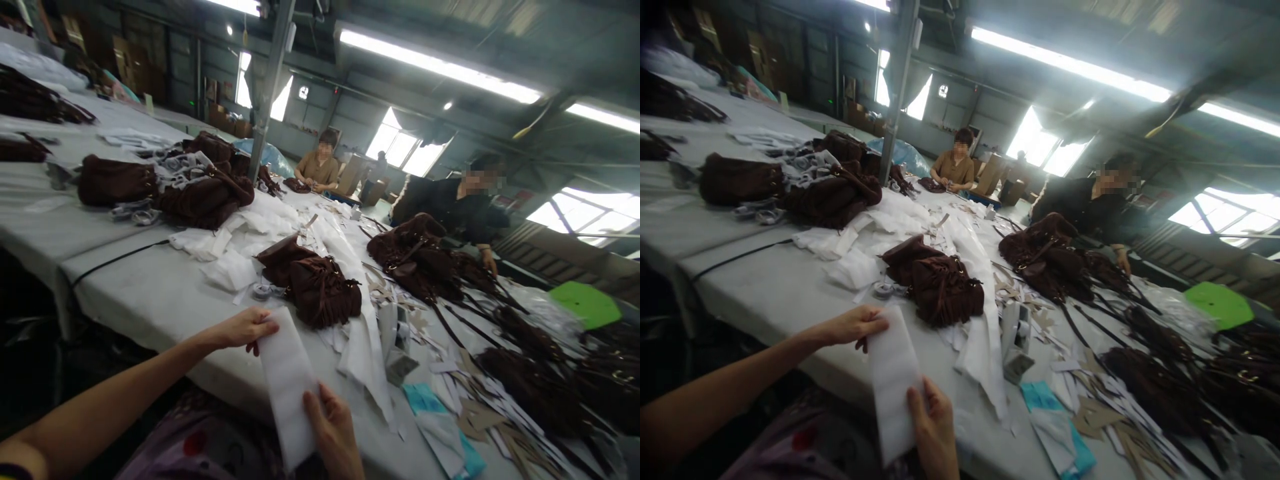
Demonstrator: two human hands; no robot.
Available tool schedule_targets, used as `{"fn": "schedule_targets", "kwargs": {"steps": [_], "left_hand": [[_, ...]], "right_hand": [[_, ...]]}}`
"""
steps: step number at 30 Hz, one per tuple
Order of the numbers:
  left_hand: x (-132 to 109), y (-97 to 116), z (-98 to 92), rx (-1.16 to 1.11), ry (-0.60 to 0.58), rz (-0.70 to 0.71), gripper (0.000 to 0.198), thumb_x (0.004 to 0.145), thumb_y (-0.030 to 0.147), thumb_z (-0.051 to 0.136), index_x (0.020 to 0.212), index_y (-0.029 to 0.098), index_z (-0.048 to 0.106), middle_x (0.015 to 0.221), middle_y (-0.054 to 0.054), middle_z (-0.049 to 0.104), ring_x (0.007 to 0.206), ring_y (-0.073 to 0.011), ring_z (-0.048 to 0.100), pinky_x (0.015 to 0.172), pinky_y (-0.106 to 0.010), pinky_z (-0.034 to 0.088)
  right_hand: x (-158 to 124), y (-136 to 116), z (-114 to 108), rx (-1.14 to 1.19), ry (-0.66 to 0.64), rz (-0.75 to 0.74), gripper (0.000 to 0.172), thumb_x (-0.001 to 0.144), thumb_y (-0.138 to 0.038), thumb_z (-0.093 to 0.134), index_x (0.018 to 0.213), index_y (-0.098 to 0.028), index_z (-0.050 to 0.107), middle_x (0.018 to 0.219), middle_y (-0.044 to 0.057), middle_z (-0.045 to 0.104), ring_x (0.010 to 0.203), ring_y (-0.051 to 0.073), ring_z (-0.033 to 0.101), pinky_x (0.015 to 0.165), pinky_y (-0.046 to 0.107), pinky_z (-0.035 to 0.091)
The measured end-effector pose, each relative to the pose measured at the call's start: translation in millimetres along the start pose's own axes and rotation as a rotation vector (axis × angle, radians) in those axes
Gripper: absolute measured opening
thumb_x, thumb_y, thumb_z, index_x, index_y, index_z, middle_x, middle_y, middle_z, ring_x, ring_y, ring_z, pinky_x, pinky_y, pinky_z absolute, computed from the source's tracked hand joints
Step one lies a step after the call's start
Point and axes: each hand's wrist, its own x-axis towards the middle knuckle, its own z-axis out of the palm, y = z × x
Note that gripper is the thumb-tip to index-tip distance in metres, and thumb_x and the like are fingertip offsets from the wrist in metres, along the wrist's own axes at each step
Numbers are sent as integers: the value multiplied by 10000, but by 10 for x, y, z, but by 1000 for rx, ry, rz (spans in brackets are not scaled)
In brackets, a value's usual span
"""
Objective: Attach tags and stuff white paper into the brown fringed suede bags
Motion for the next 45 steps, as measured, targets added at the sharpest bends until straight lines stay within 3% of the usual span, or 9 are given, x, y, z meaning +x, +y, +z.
{"fn": "schedule_targets", "kwargs": {"steps": [5, 11, 17, 24, 28, 31, 35, 38, 45], "left_hand": [[-107, 42, -65, 3, -42, 21, 386, 823, 534, 521, 810, 148, 534, 605, 32, 515, 476, -95, 508, 401, -190, 441], [-132, 108, -49, 76, -99, 28, 367, 841, 524, 500, 772, 163, 503, 590, 33, 513, 448, -93, 504, 377, -180, 420], [-167, 90, 41, 49, -82, 19, 385, 839, 547, 495, 766, 169, 494, 575, 42, 500, 442, -89, 498, 402, -184, 428], [-199, -105, 52, 41, -80, -14, 418, 838, 569, 474, 768, 160, 520, 553, 36, 510, 440, -103, 493, 416, -208, 418], [-283, -125, 55, 347, 178, 88, 339, 820, 476, 546, 909, 154, 605, 851, -71, 656, 777, -218, 616, 736, -354, 512], [-404, 68, 132, 604, 352, 258, 437, 788, 391, 631, 1171, 187, 579, 1284, -136, 550, 1203, -310, 465, 1037, -457, 336], [-485, 270, 392, 598, 39, 369, 490, 845, 344, 566, 1311, 214, 488, 1362, -128, 497, 1225, -267, 483, 991, -351, 397], [-429, 164, 582, 646, -197, 325, 264, 831, 303, 548, 1044, 193, 657, 994, -113, 685, 887, -246, 642, 765, -293, 485], [-336, -55, 643, 467, -537, -130, 252, 795, 194, 436, 586, 199, 576, 430, 11, 538, 422, -160, 524, 469, -245, 412]], "right_hand": [[-35, 10, 14, -120, -106, 9, 396, 830, -503, 562, 797, -124, 669, 661, -6, 587, 603, 119, 476, 502, 197, 347], [-12, -72, 42, 40, -190, -18, 434, 856, -478, 545, 1139, -167, 649, 981, 64, 690, 928, 224, 602, 862, 332, 455], [73, -20, 125, 56, -24, 78, 500, 752, -544, 637, 1013, -126, 719, 824, 66, 716, 730, 211, 614, 606, 279, 476], [74, -54, 137, -23, -57, 72, 497, 766, -559, 605, 930, -108, 735, 719, 39, 674, 697, 194, 570, 578, 255, 430], [55, -34, 176, -195, -68, 9, 457, 827, -534, 532, 778, -118, 715, 619, -4, 583, 607, 139, 483, 514, 222, 334], [53, -16, 226, -386, -64, -64, 454, 856, -505, 493, 672, -128, 666, 588, -13, 531, 592, 127, 455, 503, 223, 299], [62, 35, 277, -574, -48, -206, 399, 887, -431, 471, 667, -140, 632, 631, 8, 585, 616, 143, 515, 571, 240, 337], [33, 105, 274, -668, -39, -259, 381, 913, -389, 440, 680, -151, 625, 626, 20, 603, 596, 143, 527, 581, 248, 336], [-88, 173, 295, -719, -193, -254, 346, 934, -349, 423, 751, -184, 665, 709, 33, 663, 668, 166, 602, 617, 250, 363]]}}
